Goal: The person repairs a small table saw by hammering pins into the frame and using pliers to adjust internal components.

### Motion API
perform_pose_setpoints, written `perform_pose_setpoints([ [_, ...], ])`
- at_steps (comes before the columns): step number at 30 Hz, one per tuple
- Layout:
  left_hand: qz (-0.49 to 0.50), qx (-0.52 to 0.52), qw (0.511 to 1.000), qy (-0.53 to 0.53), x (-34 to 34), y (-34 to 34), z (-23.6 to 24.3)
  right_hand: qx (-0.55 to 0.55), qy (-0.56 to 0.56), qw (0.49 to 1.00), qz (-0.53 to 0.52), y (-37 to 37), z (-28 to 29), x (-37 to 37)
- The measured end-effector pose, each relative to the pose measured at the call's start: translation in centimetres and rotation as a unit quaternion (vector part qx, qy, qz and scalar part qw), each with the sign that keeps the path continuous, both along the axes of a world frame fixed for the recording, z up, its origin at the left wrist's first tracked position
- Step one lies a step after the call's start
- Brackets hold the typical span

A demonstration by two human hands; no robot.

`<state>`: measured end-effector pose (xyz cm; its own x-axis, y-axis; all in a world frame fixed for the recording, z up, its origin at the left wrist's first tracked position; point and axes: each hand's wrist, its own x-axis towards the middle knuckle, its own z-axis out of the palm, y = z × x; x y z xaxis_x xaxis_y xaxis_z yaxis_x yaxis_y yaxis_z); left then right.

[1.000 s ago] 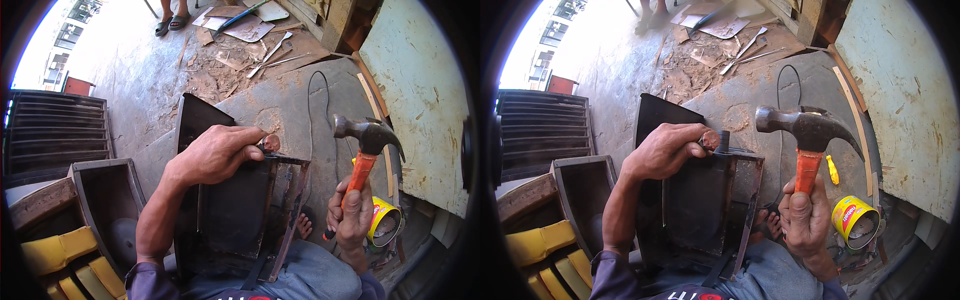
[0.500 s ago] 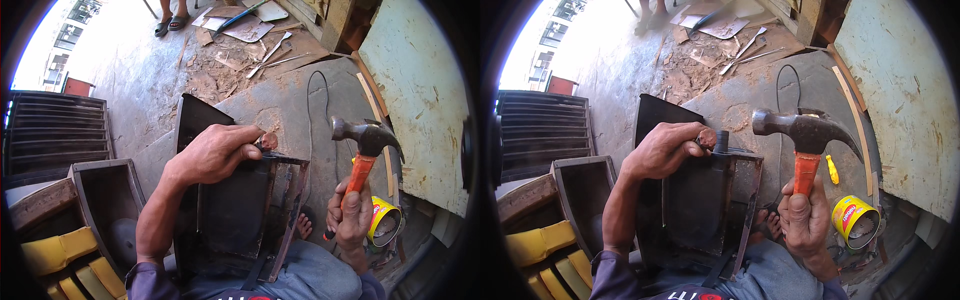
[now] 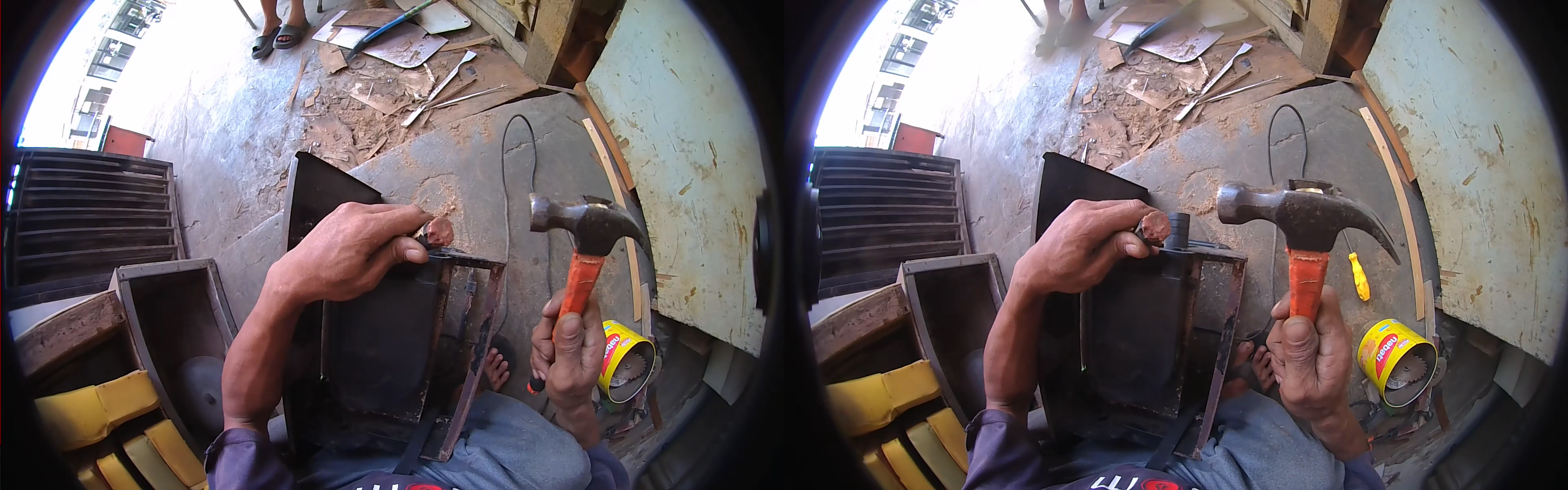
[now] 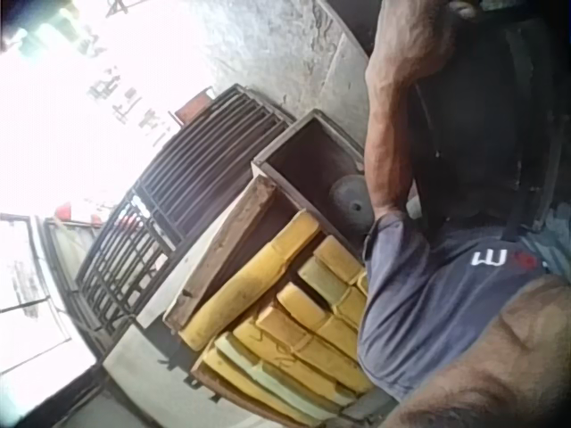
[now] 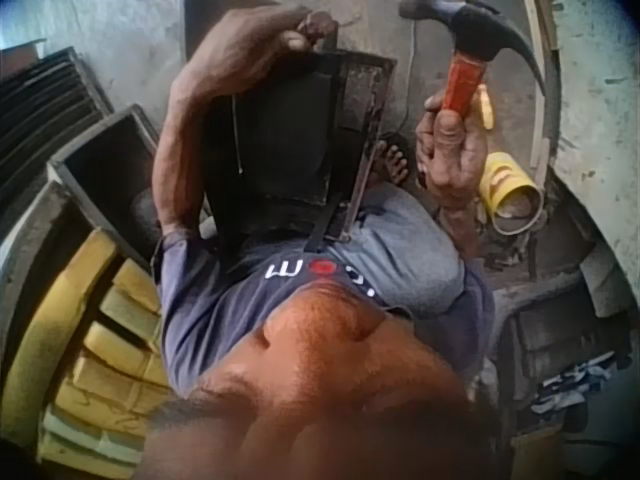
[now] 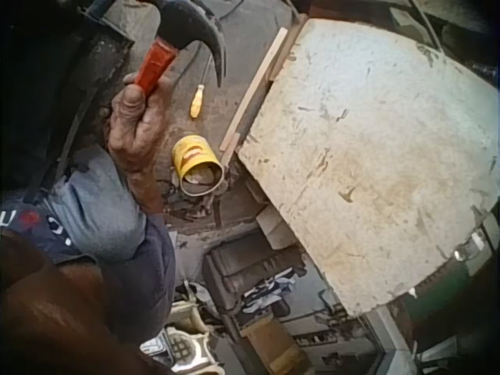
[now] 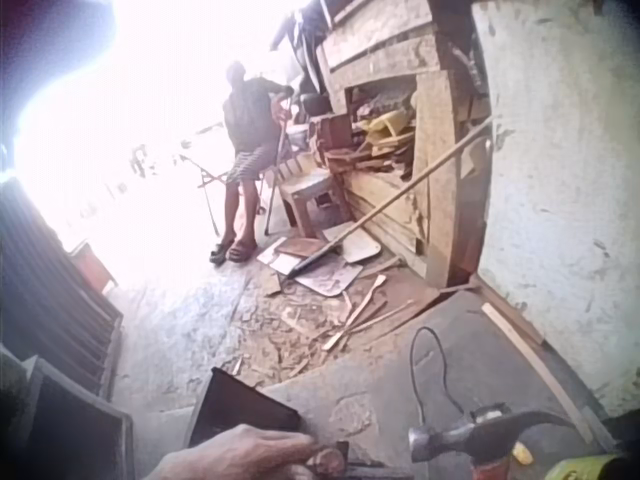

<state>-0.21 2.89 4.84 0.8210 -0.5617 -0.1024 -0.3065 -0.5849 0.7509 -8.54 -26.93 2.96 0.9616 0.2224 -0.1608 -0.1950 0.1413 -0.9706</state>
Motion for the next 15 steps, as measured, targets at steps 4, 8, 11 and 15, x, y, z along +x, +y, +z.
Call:
perform_pose_setpoints([
  [4,0.002,0.003,1.0,0.002,-0.1,-0.1,-0.2,-0.004,0.007,1.0,-0.004,0.0,0.0,0.0],
  [8,0.003,0.013,1.0,0.005,-0.1,-0.1,0.0,-0.018,-0.007,1.0,0.004,0.4,-0.1,0.1],
  [11,0.003,0.011,1.0,0.005,0.0,0.0,0.0,-0.041,-0.009,0.999,0.021,1.0,0.0,0.2],
  [15,0.007,0.01,1.0,0.009,0.0,0.1,0.1,-0.172,-0.053,0.982,0.053,1.6,0.4,1.0],
])
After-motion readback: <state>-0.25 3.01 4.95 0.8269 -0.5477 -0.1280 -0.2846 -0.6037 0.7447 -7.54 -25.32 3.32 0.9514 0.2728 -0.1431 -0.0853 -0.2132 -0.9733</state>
